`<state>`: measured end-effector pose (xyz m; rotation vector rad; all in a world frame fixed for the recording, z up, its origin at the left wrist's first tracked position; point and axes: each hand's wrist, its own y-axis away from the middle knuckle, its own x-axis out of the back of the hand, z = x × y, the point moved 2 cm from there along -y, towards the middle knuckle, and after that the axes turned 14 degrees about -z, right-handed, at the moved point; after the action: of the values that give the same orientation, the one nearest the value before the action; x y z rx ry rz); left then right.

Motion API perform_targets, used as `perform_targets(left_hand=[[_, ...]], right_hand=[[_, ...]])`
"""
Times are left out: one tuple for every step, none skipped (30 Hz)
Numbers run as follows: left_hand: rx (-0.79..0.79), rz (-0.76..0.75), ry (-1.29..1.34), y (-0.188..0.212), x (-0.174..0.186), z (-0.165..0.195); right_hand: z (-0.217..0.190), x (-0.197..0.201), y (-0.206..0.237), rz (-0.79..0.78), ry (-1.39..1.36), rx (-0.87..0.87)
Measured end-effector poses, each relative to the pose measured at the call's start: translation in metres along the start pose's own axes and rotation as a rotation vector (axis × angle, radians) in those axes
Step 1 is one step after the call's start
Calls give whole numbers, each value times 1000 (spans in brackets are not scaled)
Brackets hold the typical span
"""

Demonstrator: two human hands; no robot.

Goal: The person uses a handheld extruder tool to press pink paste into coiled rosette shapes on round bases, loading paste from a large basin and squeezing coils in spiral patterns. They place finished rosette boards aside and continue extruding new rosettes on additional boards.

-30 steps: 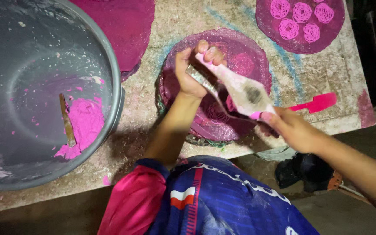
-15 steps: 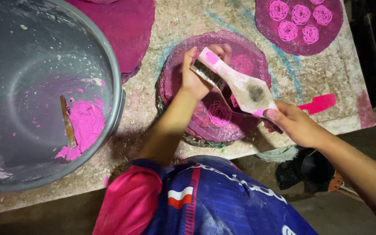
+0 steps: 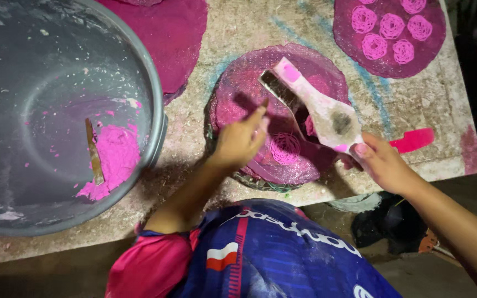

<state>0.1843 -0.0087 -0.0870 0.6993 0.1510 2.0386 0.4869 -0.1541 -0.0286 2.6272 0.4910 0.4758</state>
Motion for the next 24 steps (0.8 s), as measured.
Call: perform_targets(left_hand=[[-133,61,239,6,13,9],[-242,94,550,7,24,18],[-335,94,933,6,34,24],[-372,40,1357,2,42,28],[-386,28,1818,1,48,29],[-435,20,1951,-7,52,33],[-505,11,1890,-12,57,34],[-711,-27,1847,-20,64,36],[-913,-62,1792,-27,70,35],[-1106,-92,1731,-32,75,32],[-1143,-111,1748,-38,79,25],[-1183,-134,1762,-43,84,16],[-1223,-161,1776,-47,88,7],[-1220,-158,1765,-51,90,-2],[-1215,-156,1757,-53,91,-10],[-1209,-154,1749,-55,90,-16],[-1199,-150,1790,-57,85,-19],[-1188,-143,1828,-59,79,-20],[-1176,-135,1867,-62,75,-20],[-1168,-99,1875,-65,71,-18],[-1159,-63,1885,-69,69,-15],[-1149,-28,1897,-72,69,-13],[-1147,-3,1863,-74,72,-11],[-1147,18,1826,-77,79,-11]], right_hand=[[0,-3,-2,-91,-57,16],[-3,-7,-6,-181,-113,32],[-6,-13,-11,-269,-169,48],[-10,-18,-18,-335,-257,-22],[-15,-23,-25,-399,-344,-93],[-22,-27,-30,-461,-432,-167],[-32,-24,-36,-432,-341,-186],[-43,-19,-42,-401,-248,-199],[-53,-14,-50,-368,-156,-211],[-62,-11,-57,-307,-51,-199],[-69,-10,-64,-244,53,-189],[-75,-10,-70,-178,158,-176],[-77,-15,-76,-157,185,-181],[-78,-21,-81,-135,211,-188],[-79,-25,-83,-114,236,-197],[-79,-27,-83,-144,237,-217],[-80,-28,-82,-174,241,-235],[-80,-28,-81,-205,245,-250],[-81,-26,-79,-191,262,-277],[-83,-20,-77,-178,279,-303],[-86,-14,-76,-165,295,-332],[-89,-11,-78,-137,341,-313],[-92,-9,-80,-106,387,-293],[-94,-9,-82,-71,434,-271]])
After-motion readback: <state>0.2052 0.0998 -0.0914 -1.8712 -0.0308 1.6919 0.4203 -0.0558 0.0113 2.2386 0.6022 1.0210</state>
